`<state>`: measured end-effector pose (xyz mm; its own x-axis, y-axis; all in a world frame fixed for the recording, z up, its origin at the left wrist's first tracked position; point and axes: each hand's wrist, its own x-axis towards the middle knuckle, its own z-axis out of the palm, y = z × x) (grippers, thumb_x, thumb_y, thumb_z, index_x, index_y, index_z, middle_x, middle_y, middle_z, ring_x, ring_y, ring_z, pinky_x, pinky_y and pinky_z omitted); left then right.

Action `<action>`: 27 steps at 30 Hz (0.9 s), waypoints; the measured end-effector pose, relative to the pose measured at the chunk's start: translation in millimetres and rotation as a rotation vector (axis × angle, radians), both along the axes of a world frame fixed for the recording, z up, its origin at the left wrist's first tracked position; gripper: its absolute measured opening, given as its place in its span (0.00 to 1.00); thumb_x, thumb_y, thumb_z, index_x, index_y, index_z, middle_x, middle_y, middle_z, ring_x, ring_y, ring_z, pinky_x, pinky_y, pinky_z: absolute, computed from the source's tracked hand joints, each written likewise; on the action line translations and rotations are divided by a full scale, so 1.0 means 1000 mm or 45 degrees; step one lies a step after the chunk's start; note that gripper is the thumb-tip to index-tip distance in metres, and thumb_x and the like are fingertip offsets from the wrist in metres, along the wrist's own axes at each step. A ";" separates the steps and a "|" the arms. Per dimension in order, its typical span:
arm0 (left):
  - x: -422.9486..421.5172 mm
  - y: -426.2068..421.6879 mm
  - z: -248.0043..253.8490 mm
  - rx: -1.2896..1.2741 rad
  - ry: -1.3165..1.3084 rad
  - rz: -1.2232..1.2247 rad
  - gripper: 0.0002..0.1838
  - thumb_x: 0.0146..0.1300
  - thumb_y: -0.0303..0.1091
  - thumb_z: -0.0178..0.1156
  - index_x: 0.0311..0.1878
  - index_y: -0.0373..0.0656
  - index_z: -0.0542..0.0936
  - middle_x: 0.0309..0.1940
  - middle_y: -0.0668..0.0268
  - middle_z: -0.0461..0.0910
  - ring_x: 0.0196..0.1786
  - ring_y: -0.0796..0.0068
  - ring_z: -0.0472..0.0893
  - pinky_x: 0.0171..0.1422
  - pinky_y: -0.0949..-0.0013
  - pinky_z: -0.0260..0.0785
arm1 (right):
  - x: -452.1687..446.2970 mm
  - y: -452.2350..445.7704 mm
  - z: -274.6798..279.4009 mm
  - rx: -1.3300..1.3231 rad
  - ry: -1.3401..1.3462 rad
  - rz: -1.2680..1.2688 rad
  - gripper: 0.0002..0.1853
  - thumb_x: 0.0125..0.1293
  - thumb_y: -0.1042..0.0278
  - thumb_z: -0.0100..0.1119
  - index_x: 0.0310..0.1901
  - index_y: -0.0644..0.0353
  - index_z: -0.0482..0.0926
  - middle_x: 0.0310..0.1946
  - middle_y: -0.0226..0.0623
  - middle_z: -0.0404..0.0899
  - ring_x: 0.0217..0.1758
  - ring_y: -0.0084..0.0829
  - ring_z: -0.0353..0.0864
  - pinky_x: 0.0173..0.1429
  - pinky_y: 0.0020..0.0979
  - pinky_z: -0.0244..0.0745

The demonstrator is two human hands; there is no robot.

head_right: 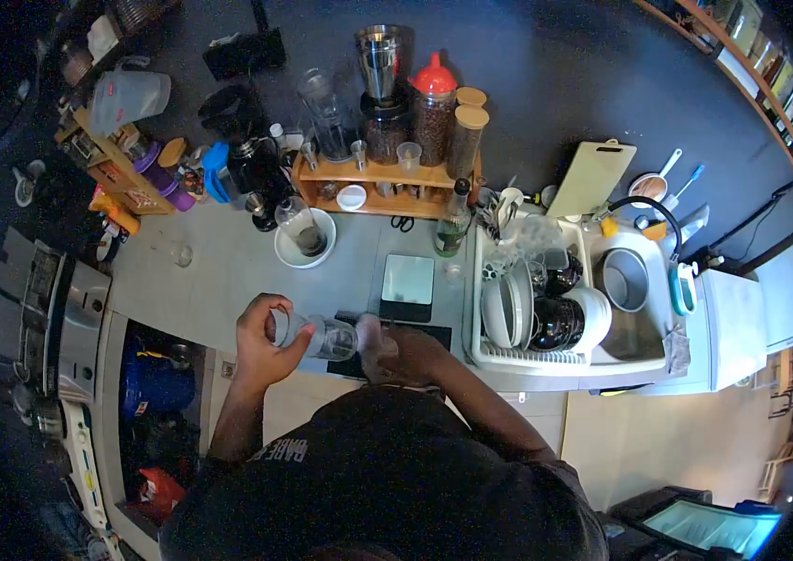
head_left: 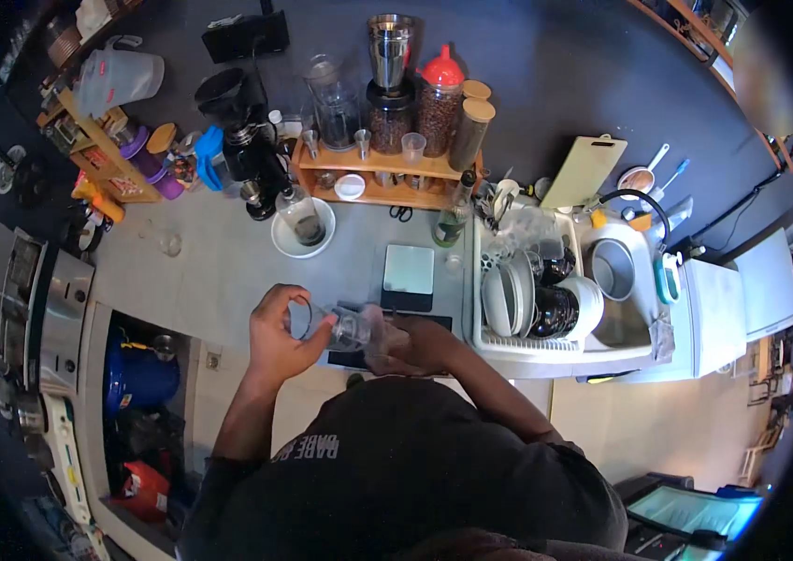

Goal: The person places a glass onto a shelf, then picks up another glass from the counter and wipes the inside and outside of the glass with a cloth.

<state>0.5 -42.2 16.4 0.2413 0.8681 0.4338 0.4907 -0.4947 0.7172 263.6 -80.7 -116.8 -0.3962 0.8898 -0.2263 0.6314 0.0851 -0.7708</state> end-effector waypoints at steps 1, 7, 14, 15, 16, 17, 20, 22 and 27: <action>-0.002 0.002 -0.003 0.001 0.001 -0.047 0.21 0.46 0.29 0.77 0.42 0.42 0.78 0.31 0.72 0.74 0.22 0.87 0.60 0.24 0.77 0.52 | -0.007 -0.007 0.048 0.081 0.049 -0.052 0.32 0.59 0.48 0.67 0.57 0.67 0.76 0.48 0.54 0.83 0.55 0.57 0.81 0.62 0.46 0.74; 0.021 0.005 0.005 -0.183 -0.045 -0.546 0.22 0.48 0.41 0.77 0.40 0.41 0.78 0.33 0.59 0.79 0.34 0.62 0.81 0.39 0.64 0.74 | -0.039 -0.028 0.109 0.807 0.140 -0.116 0.42 0.51 0.55 0.75 0.64 0.64 0.67 0.51 0.53 0.80 0.53 0.57 0.82 0.60 0.46 0.76; 0.052 0.004 0.045 -0.260 -0.271 -0.913 0.44 0.49 0.48 0.79 0.63 0.36 0.67 0.48 0.62 0.78 0.29 0.84 0.70 0.33 0.77 0.64 | -0.021 -0.044 0.159 0.642 0.217 -0.271 0.41 0.51 0.57 0.75 0.64 0.61 0.65 0.49 0.49 0.81 0.50 0.49 0.84 0.54 0.41 0.79; 0.056 0.004 0.040 -0.170 -0.465 -1.035 0.58 0.51 0.58 0.76 0.73 0.34 0.51 0.59 0.55 0.73 0.37 0.78 0.76 0.42 0.73 0.69 | -0.010 -0.045 0.170 0.700 0.231 -0.264 0.40 0.51 0.59 0.75 0.64 0.61 0.66 0.49 0.48 0.81 0.50 0.47 0.84 0.55 0.40 0.79; 0.059 0.006 0.040 -0.117 -0.505 -1.048 0.60 0.51 0.57 0.76 0.73 0.35 0.50 0.60 0.53 0.72 0.38 0.76 0.76 0.41 0.72 0.70 | 0.002 -0.047 0.183 0.756 0.244 -0.255 0.40 0.51 0.60 0.75 0.64 0.61 0.66 0.50 0.47 0.81 0.51 0.45 0.84 0.55 0.40 0.79; 0.061 0.007 0.042 -0.066 -0.546 -1.059 0.61 0.50 0.56 0.77 0.74 0.35 0.48 0.61 0.51 0.70 0.38 0.75 0.77 0.41 0.71 0.71 | 0.012 -0.055 0.205 0.616 0.281 -0.347 0.38 0.51 0.62 0.75 0.63 0.64 0.69 0.52 0.42 0.80 0.56 0.34 0.81 0.61 0.36 0.75; 0.060 0.015 0.037 -0.211 -0.406 -1.064 0.55 0.57 0.59 0.70 0.75 0.38 0.51 0.54 0.53 0.76 0.38 0.74 0.78 0.42 0.68 0.72 | 0.053 -0.069 0.262 0.675 0.322 -0.523 0.32 0.53 0.64 0.72 0.59 0.64 0.71 0.49 0.42 0.80 0.50 0.33 0.83 0.56 0.36 0.77; 0.053 0.015 0.020 -0.656 -0.198 -1.023 0.51 0.60 0.65 0.65 0.73 0.40 0.57 0.49 0.56 0.79 0.39 0.75 0.77 0.46 0.67 0.71 | 0.086 -0.069 0.297 0.829 0.542 -0.552 0.29 0.58 0.59 0.68 0.57 0.65 0.70 0.49 0.40 0.80 0.51 0.33 0.83 0.56 0.35 0.77; 0.070 0.043 -0.180 -1.050 0.624 -1.048 0.43 0.61 0.60 0.67 0.73 0.47 0.64 0.48 0.54 0.82 0.43 0.74 0.82 0.50 0.64 0.74 | 0.143 -0.055 0.433 1.193 0.573 -0.651 0.37 0.54 0.47 0.72 0.59 0.61 0.70 0.49 0.45 0.82 0.51 0.40 0.84 0.58 0.40 0.77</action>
<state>70.3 0.5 -163.3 0.8192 0.3539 -0.4514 0.5521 -0.2730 0.7878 406.5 -135.5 315.7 0.1808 0.7136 0.6768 0.4418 0.5558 -0.7042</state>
